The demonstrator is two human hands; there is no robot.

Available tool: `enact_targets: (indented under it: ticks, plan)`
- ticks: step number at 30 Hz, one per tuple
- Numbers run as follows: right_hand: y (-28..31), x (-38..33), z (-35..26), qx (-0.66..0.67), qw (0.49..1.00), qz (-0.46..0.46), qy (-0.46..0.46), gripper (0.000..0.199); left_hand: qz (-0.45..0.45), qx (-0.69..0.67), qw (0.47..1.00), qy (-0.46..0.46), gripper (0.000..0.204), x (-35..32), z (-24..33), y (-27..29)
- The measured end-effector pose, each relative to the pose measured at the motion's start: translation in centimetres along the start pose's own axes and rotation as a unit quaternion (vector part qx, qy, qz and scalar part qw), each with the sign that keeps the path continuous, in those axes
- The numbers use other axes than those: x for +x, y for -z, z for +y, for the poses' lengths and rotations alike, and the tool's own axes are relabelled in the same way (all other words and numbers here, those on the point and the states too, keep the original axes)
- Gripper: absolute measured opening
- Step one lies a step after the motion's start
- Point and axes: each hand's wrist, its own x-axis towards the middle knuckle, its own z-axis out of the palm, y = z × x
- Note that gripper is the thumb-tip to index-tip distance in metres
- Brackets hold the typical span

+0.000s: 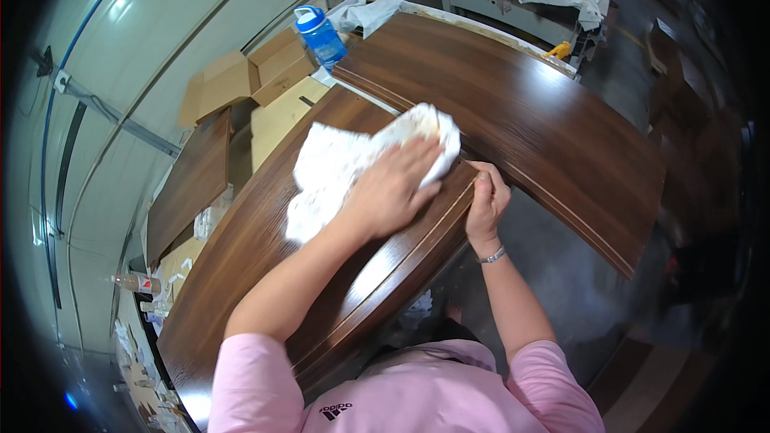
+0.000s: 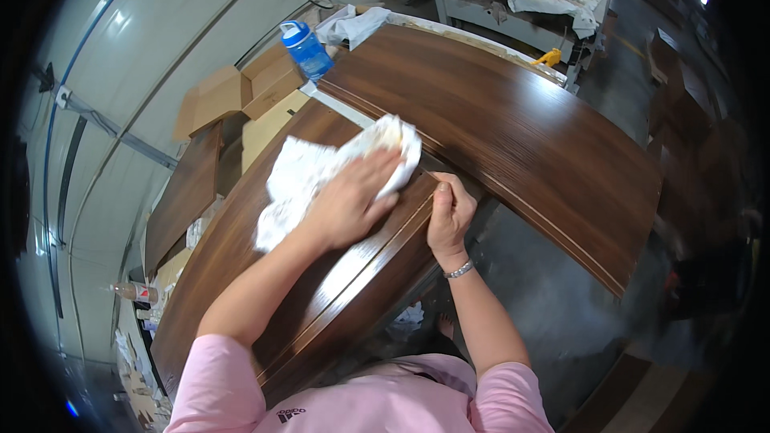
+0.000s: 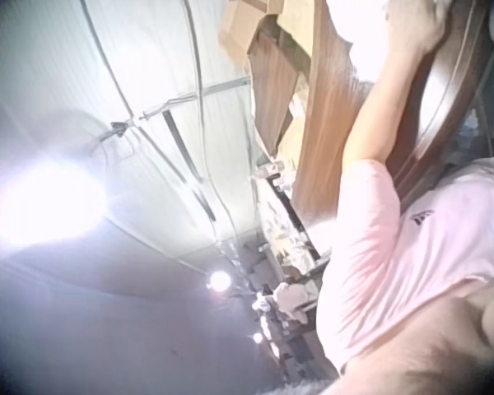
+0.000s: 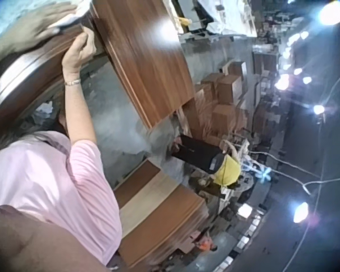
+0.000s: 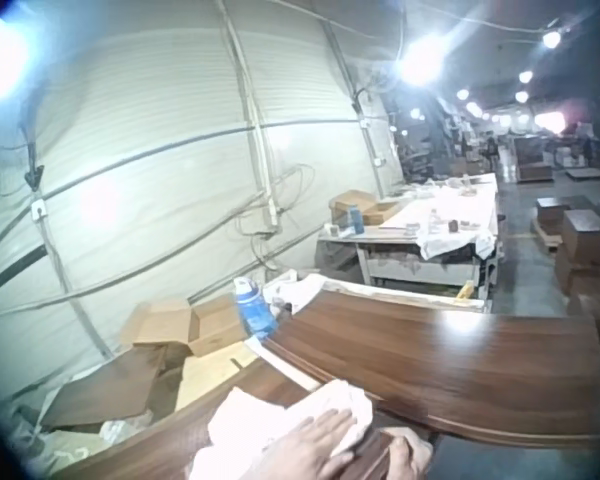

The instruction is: The person wipes down wooden furniture panels with a cloth and then uses a small sanding block on the edges of the panels.

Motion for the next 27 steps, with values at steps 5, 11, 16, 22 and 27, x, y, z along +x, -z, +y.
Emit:
enact_targets:
  ticks: [5, 11, 16, 22, 27]
  plan:
    - [-0.3, 0.1, 0.6, 0.012, 1.0, -0.006, 0.024, 0.034, 0.02, 0.029, 0.999, 0.018, 0.058, 3.0, -1.2, -1.1]
    - [0.4, 0.1, -0.1, -0.019, 1.0, 0.003, -0.012, 0.034, -0.065, 0.008, 0.998, 0.019, 0.058, -12.3, 3.2, 3.0]
    - [-0.3, -0.3, 0.5, -0.002, 1.0, 0.011, 0.012, 0.032, -0.091, 0.007, 0.989, 0.119, 0.06, -25.8, 4.7, 5.2]
    - [0.3, 0.0, 0.4, 0.008, 1.0, 0.009, 0.025, 0.032, -0.089, 0.025, 0.993, 0.074, 0.07, -12.3, -2.3, 3.9]
    - [-0.9, -0.1, -0.3, 0.013, 1.0, -0.007, 0.009, 0.032, 0.04, 0.107, 0.987, 0.109, 0.064, 1.0, -14.3, 2.2]
